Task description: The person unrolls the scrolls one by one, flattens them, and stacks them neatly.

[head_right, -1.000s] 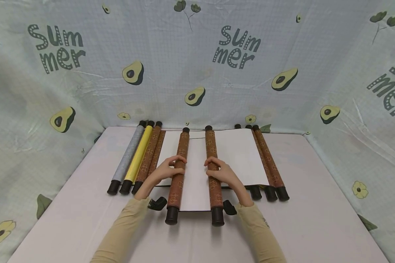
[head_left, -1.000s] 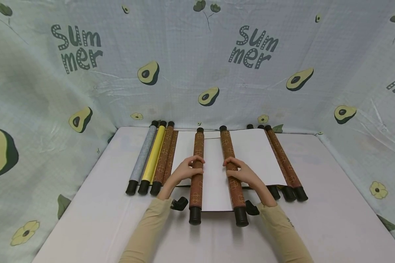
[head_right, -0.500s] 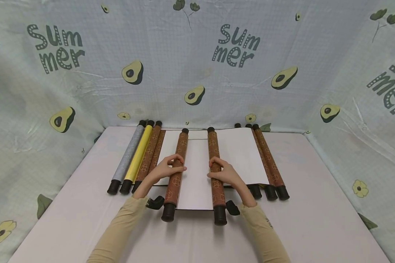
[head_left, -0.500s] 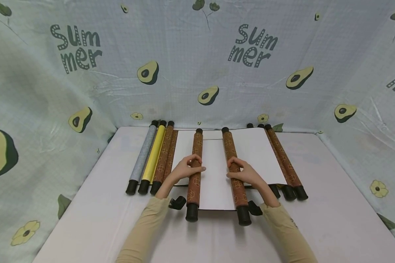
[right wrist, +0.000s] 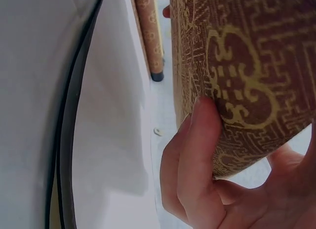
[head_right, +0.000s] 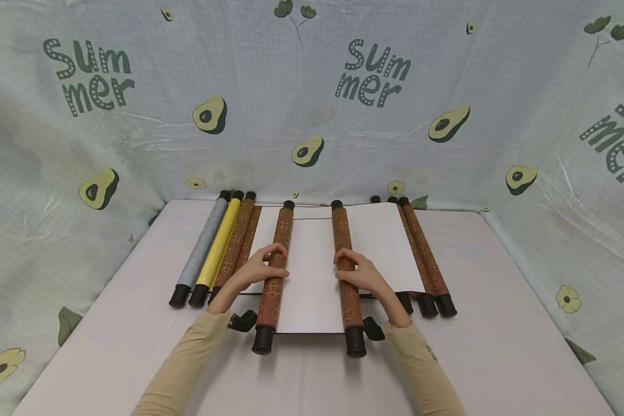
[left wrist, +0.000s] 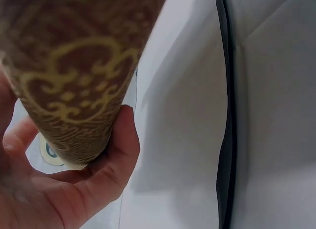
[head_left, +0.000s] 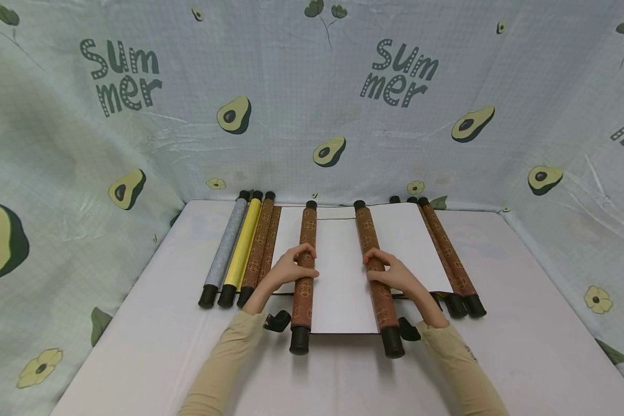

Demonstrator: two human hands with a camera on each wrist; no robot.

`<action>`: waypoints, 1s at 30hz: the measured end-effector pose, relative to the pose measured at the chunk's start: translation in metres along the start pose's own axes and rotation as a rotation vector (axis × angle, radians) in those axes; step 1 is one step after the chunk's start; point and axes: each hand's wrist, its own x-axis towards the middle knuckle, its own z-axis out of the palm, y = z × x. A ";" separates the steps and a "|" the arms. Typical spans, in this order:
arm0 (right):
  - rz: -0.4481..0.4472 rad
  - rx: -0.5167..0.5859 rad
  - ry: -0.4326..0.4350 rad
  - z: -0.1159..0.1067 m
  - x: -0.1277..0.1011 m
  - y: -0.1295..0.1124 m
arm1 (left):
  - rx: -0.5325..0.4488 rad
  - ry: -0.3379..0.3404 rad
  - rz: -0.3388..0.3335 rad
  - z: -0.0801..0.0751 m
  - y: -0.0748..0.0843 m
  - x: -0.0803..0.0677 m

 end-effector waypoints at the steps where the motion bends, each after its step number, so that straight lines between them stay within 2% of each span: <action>1: 0.004 -0.013 0.005 0.000 -0.001 0.000 | 0.003 0.000 0.001 -0.001 0.000 -0.001; 7: 0.008 -0.027 0.018 -0.003 -0.004 -0.001 | 0.029 -0.012 0.043 -0.005 -0.004 -0.001; 17: -0.025 -0.028 0.026 -0.005 -0.007 -0.001 | 0.022 -0.017 0.051 -0.009 0.000 -0.004; 25: -0.042 -0.043 0.025 -0.010 -0.008 0.000 | 0.017 -0.035 0.050 -0.012 -0.003 -0.001; 30: -0.050 -0.049 0.040 -0.015 -0.010 0.001 | -0.004 -0.041 0.016 -0.015 -0.002 -0.003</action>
